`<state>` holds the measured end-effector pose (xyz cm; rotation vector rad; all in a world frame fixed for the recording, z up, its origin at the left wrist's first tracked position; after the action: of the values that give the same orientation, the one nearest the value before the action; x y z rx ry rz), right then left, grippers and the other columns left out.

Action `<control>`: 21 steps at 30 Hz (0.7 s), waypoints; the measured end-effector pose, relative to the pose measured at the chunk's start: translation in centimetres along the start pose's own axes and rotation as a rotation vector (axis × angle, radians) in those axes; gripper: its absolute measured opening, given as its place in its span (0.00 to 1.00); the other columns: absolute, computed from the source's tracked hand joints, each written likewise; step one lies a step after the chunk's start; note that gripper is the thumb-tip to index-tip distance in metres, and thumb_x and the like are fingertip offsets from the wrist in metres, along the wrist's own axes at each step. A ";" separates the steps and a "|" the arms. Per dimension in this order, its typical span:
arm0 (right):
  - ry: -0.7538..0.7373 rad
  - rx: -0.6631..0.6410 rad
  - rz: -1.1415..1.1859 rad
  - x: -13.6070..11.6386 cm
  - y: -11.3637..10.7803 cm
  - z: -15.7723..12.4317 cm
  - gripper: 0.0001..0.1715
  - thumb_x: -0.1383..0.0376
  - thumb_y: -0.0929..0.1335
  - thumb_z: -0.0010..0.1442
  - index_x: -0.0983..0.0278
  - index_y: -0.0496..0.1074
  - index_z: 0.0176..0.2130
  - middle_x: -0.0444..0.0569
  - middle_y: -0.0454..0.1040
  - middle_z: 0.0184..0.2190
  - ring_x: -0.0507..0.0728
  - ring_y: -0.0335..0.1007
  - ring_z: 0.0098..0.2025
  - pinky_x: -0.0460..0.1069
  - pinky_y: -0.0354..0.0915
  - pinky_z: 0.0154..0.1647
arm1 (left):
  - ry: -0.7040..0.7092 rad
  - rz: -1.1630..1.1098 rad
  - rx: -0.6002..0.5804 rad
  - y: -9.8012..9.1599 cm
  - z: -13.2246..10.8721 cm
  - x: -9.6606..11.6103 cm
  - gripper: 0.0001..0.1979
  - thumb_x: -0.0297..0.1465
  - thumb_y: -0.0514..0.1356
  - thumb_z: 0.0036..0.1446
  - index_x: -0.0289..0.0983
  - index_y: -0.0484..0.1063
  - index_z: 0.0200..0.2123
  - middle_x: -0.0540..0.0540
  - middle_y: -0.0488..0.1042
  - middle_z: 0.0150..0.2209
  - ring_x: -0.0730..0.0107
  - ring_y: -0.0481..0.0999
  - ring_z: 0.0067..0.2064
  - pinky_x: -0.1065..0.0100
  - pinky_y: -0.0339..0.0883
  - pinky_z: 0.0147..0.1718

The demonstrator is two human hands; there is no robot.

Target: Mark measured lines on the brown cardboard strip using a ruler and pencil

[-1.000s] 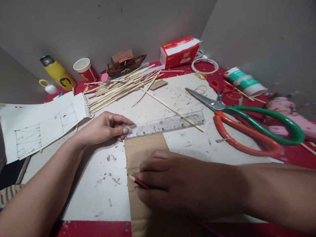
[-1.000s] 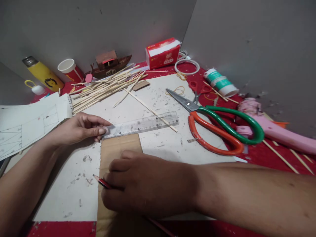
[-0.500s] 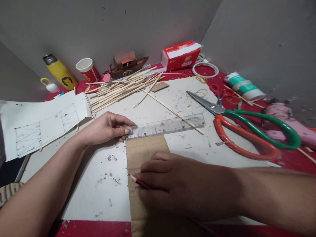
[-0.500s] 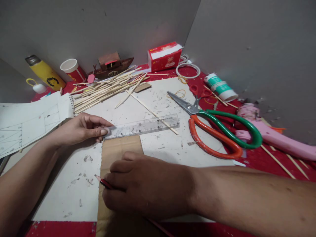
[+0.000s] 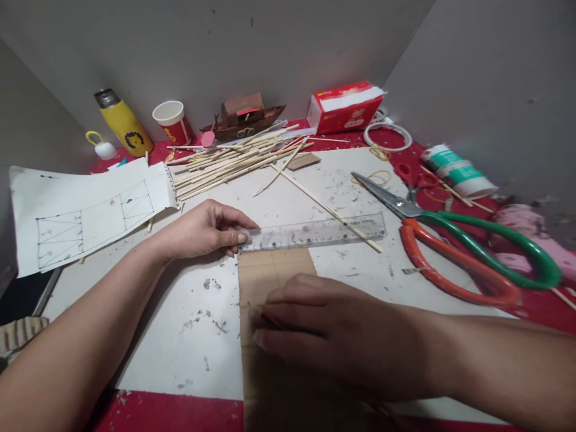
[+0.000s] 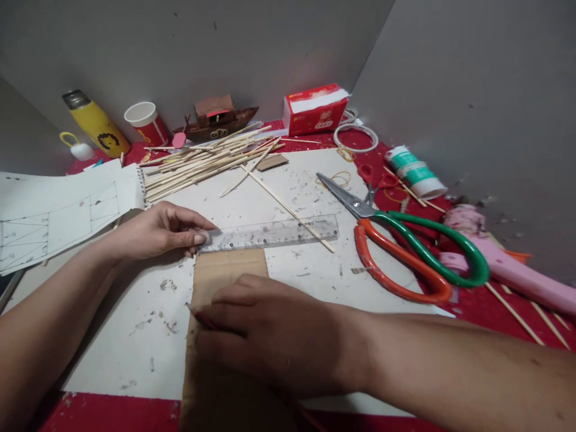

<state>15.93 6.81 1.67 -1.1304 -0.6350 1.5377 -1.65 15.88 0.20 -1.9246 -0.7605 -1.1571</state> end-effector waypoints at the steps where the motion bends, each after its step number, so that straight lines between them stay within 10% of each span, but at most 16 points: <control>1: 0.049 0.036 0.026 0.3 -0.1 0.1 0.18 0.66 0.58 0.73 0.67 0.75 0.47 0.51 0.80 0.43 0.55 0.71 0.43 0.50 0.65 0.46 | 0.005 0.000 -0.002 0.0 0.0 0.0 0.12 0.25 0.64 0.56 0.30 0.79 0.44 0.51 0.73 0.23 0.78 0.68 0.24 0.75 0.63 0.24; 13: 0.234 0.144 0.026 2.1 -0.5 -0.5 0.21 0.68 0.63 0.67 0.67 0.62 0.58 0.42 0.70 0.27 0.52 0.59 0.27 0.48 0.55 0.29 | 0.025 0.013 -0.010 0.1 -0.1 -0.1 0.11 0.26 0.64 0.57 0.31 0.80 0.44 0.51 0.73 0.23 0.77 0.68 0.25 0.75 0.63 0.25; 21: 0.426 0.359 0.222 2.5 -1.5 -1.1 0.14 0.69 0.64 0.66 0.63 0.73 0.49 0.49 0.81 0.35 0.55 0.78 0.35 0.48 0.70 0.34 | 0.058 0.012 -0.030 0.0 0.0 -0.4 0.12 0.27 0.64 0.57 0.30 0.79 0.45 0.50 0.73 0.24 0.77 0.69 0.25 0.74 0.64 0.26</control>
<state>17.68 9.41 1.72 -1.2233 0.0553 1.4559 -1.80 15.86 -0.13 -1.9091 -0.7031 -1.2179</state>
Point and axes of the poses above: each hand's wrist, its own z-axis towards the middle knuckle, its own y-axis out of the palm, x = y × z, the point moved 5 cm from there along z, towards the middle knuckle
